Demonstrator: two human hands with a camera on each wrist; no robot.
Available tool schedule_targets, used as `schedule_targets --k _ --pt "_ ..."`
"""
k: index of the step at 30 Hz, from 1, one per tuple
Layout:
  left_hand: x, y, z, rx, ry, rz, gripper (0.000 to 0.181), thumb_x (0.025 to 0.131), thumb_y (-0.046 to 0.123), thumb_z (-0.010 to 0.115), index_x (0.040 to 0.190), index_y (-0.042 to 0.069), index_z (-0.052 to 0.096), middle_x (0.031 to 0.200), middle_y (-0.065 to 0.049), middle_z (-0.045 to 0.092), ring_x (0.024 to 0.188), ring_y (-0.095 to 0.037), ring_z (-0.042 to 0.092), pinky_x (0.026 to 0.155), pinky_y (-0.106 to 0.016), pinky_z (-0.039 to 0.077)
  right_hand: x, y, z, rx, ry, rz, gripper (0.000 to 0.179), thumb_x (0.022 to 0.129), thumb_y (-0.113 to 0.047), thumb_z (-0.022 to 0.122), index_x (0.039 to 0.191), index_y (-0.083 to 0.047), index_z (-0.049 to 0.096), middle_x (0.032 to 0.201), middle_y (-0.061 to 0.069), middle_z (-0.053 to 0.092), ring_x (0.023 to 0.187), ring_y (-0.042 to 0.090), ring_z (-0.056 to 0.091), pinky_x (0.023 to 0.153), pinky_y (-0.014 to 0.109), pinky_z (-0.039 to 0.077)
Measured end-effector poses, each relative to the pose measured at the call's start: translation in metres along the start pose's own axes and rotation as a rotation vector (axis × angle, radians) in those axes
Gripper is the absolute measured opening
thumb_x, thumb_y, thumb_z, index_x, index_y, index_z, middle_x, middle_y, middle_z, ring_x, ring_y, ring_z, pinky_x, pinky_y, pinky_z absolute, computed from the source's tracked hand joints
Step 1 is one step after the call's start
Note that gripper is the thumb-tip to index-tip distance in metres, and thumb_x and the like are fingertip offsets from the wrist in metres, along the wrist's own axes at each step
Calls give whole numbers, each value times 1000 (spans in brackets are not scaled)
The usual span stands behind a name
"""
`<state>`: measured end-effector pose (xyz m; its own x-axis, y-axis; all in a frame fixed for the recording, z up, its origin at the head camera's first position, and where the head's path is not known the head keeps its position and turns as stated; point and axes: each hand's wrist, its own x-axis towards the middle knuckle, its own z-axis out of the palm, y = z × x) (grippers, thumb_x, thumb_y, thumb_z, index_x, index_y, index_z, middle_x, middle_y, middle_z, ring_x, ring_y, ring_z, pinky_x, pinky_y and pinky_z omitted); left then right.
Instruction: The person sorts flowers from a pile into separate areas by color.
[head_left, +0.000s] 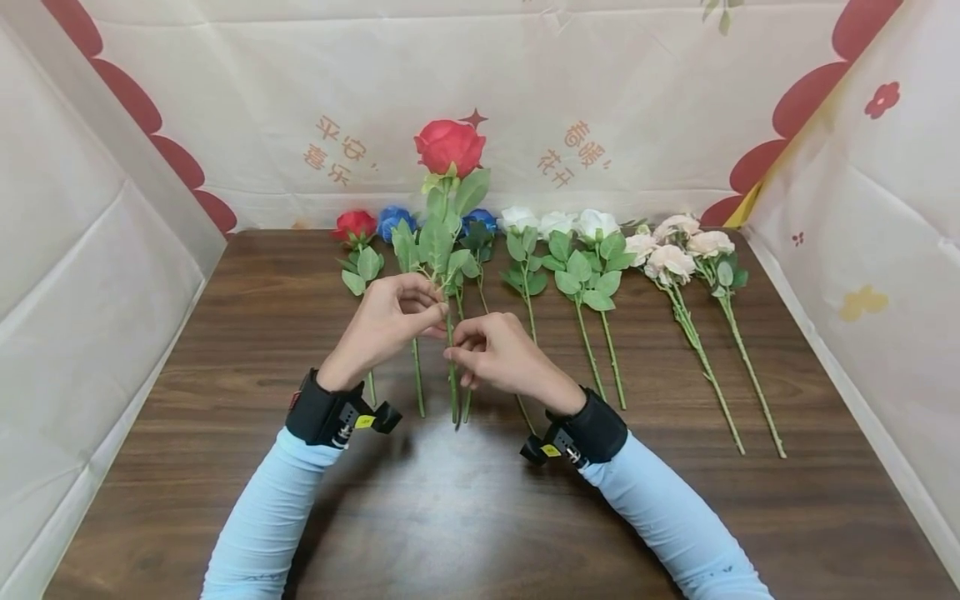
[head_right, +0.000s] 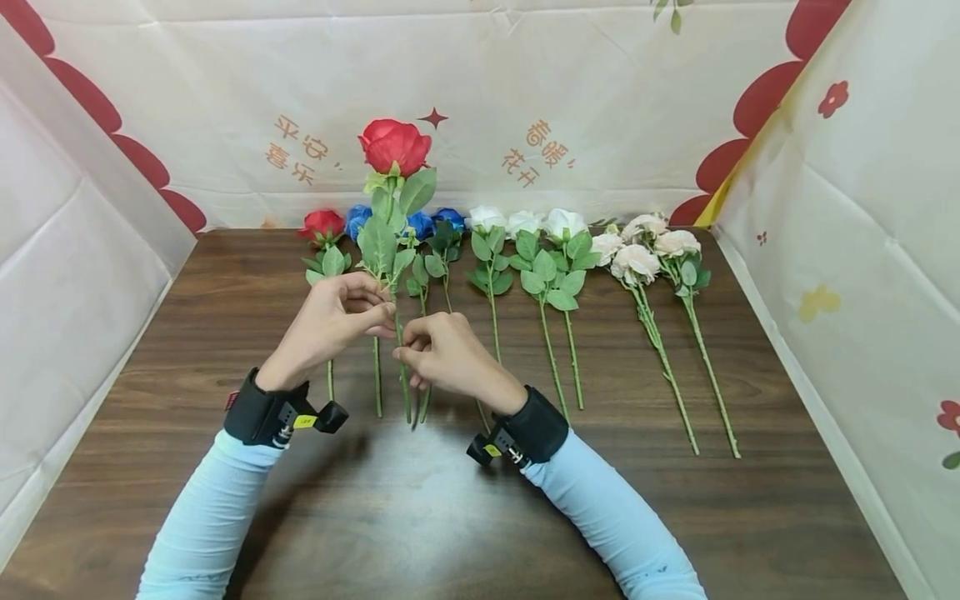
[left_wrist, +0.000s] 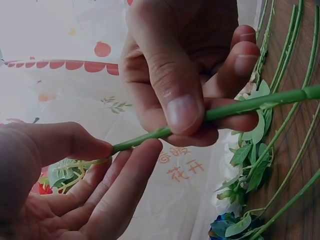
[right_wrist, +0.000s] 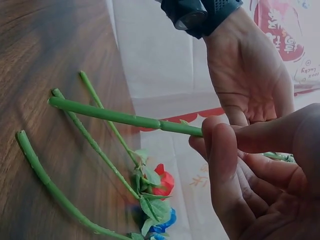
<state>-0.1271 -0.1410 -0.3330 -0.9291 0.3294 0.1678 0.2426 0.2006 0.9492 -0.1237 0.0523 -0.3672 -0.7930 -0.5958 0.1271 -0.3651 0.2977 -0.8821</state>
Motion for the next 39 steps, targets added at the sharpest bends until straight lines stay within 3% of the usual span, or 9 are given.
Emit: schedule_targets --k 2,7,12,15,18,23,26,31,39 --pt "2 -7 -2 -10 -5 12 15 88 9 66 99 -1 63 82 -11 67 71 -30 67 64 -35 55 0 -1 0 -5 4 -6 13 89 -7 64 80 2 66 68 6 67 47 14 62 47 35 53" --pt "1 -5 -9 -5 -33 12 18 88 12 68 99 -2 64 82 -12 68 71 -28 68 65 -35 55 2 -2 2 -6 6 0 12 88 -7 65 79 2 65 67 7 66 47 14 62 46 36 53" --pt "-1 -6 -30 26 -33 -37 21 88 7 67 105 -5 63 89 -18 67 74 -28 68 65 -35 56 5 -2 3 -3 1 21 9 87 -6 66 80 0 66 66 6 66 47 15 62 47 38 53" --pt "-5 -6 -52 52 49 -76 19 90 -2 59 109 -7 61 90 -23 65 75 -30 68 65 -34 56 8 -1 6 12 -12 45 8 87 -6 66 82 0 67 67 7 66 48 16 62 48 40 54" --pt "-12 -6 -76 137 186 -96 20 92 -1 54 110 -6 61 89 -24 65 74 -29 68 65 -32 55 12 2 11 14 -29 76 7 88 -6 65 83 -2 67 67 7 66 48 16 62 49 40 54" --pt "-27 -2 -111 421 438 -116 28 95 24 58 109 0 64 90 -15 69 69 -16 69 62 -22 54 26 4 29 -8 -89 127 9 90 -6 63 84 0 67 69 8 66 49 17 62 51 38 55" --pt "-36 -1 -125 528 548 -144 36 93 36 57 109 4 66 90 -12 70 67 -8 68 59 -16 51 44 -1 46 -38 -140 147 10 90 -6 63 83 -1 68 68 8 66 50 16 62 52 37 55" --pt "-43 0 -136 457 614 -155 36 92 35 59 107 3 66 88 -15 69 66 -8 68 60 -17 52 84 -15 78 -74 -194 186 12 89 -7 65 78 -6 68 64 5 66 50 14 63 54 34 55" --pt "-42 3 -140 405 645 -158 36 91 34 62 107 2 66 86 -11 70 66 -10 68 58 -17 52 140 -23 116 -6 -231 303 20 90 -5 62 74 5 68 60 10 64 51 18 64 57 32 56"
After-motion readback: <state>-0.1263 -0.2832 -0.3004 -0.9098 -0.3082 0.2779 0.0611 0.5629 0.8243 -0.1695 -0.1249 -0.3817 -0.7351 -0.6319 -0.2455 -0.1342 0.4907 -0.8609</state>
